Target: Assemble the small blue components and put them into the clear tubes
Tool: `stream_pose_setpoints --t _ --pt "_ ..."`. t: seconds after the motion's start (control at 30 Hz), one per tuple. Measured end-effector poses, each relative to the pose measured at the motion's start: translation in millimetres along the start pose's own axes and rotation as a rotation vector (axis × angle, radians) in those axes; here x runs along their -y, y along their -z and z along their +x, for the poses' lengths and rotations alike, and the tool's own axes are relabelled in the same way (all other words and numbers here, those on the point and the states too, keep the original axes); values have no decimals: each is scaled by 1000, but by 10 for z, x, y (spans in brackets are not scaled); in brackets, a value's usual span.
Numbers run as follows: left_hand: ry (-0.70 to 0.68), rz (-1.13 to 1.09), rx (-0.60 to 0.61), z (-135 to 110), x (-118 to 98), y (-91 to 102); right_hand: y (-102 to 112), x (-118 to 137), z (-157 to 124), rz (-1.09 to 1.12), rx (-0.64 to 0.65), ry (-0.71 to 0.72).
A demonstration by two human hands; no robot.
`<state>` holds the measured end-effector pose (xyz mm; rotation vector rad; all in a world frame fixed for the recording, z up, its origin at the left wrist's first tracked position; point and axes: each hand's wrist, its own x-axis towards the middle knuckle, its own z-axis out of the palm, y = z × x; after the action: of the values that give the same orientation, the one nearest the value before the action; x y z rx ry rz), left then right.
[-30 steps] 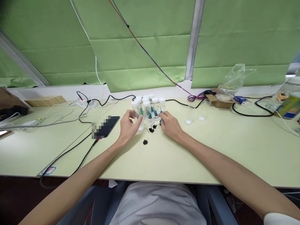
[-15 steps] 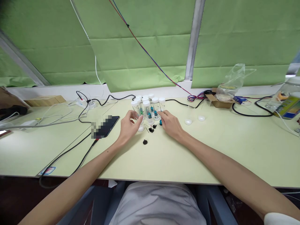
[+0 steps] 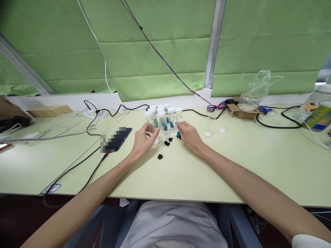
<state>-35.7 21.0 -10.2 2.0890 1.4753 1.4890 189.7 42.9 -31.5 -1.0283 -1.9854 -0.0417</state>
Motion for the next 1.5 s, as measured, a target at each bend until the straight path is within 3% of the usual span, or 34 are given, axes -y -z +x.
stream_pose_setpoints --t 0.23,0.73,1.2,1.5 --pt "-13 -23 -15 -6 -40 14 -13 -62 2 18 -42 -10" --pt "-22 -34 -356 37 -116 112 -41 -48 -15 60 -69 -16" --pt "78 -43 -422 86 -119 169 -29 -13 -14 99 -65 -59" --pt "120 15 -404 97 -79 171 -43 -22 -14 174 -68 -93"
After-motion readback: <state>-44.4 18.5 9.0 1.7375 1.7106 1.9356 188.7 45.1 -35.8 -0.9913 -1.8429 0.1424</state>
